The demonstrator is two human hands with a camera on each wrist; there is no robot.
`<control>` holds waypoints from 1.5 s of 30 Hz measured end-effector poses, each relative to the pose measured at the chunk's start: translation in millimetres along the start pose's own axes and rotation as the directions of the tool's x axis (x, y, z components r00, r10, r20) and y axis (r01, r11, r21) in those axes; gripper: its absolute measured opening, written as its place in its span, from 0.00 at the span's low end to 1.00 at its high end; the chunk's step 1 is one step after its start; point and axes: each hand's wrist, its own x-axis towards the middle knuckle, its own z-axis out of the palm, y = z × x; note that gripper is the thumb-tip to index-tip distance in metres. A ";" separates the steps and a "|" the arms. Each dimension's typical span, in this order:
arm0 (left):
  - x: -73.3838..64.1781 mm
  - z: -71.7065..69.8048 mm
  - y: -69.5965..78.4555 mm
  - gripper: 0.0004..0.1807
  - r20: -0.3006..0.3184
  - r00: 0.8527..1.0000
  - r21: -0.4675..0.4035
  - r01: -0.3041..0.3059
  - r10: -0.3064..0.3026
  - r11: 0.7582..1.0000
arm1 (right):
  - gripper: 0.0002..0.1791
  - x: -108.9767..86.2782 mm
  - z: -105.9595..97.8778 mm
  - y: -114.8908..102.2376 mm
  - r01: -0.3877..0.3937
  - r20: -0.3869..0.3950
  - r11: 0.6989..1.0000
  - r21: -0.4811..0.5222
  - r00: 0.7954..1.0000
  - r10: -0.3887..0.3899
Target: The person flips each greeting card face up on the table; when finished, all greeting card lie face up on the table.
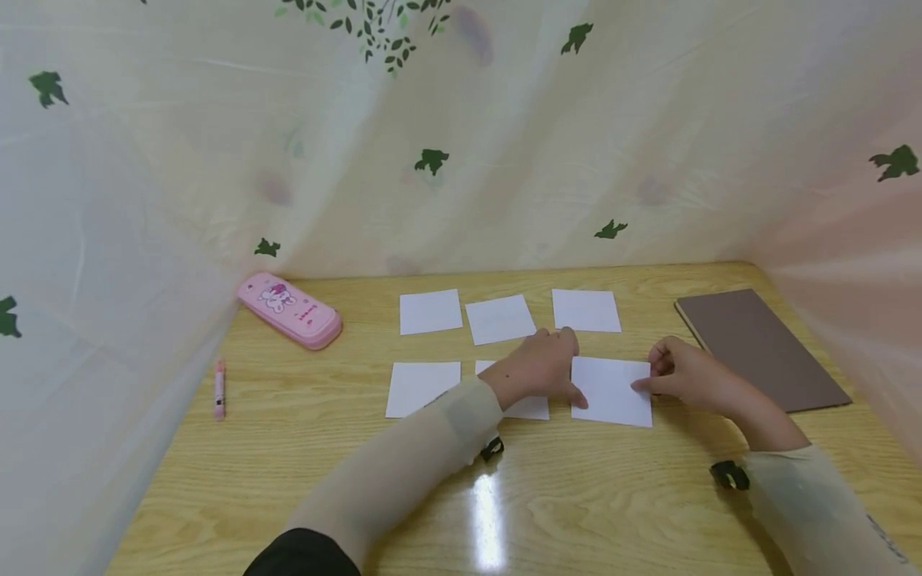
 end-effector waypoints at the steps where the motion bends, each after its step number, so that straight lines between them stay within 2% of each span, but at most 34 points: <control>1: 0.1 0.0 0.3 0.43 -0.003 1.000 -0.004 0.001 -0.001 1.000 | 0.30 -0.1 -0.1 0.2 0.001 0.001 1.000 0.004 1.000 -0.001; 7: 0.3 0.2 -0.3 0.41 -0.012 1.000 -0.045 -0.009 0.008 0.999 | 0.28 -1.7 0.0 -0.9 0.001 0.007 0.999 0.045 1.000 -0.001; 10: -0.1 -0.6 -1.9 0.39 -0.001 1.000 -0.099 -0.025 0.025 0.995 | 0.25 -1.9 1.0 -2.1 0.007 0.010 0.996 0.090 1.000 -0.007; 15: 0.0 -0.7 -6.0 0.35 0.023 0.999 -0.216 -0.033 0.038 0.976 | 0.23 -0.4 2.2 -1.6 0.023 0.004 0.989 0.149 1.000 -0.024; 21: -2.0 -2.0 -8.1 0.30 0.017 0.999 -0.302 -0.038 0.045 0.953 | 0.22 2.0 3.3 -0.1 0.050 -0.019 0.988 0.149 0.999 -0.048; 27: -4.7 -5.2 -9.6 0.24 -0.066 0.995 -0.362 -0.091 0.072 0.928 | 0.22 2.4 3.3 -4.7 0.091 -0.068 0.980 0.175 0.995 -0.080; 36: -7.9 -11.0 -11.2 0.19 -0.200 0.972 -0.376 -0.192 0.123 0.907 | 0.21 0.5 -1.8 -12.5 0.121 -0.135 0.969 0.214 0.986 -0.093; 40: -10.5 -14.9 -10.0 0.18 -0.248 0.958 -0.366 -0.230 0.144 0.902 | 0.20 -1.9 -3.7 -16.1 0.137 -0.175 0.971 0.195 0.979 -0.104; 45: -14.4 -19.1 -8.3 0.21 -0.285 0.947 -0.347 -0.246 0.148 0.905 | 0.19 -4.0 -2.8 -23.2 0.163 -0.240 0.967 0.196 0.964 -0.114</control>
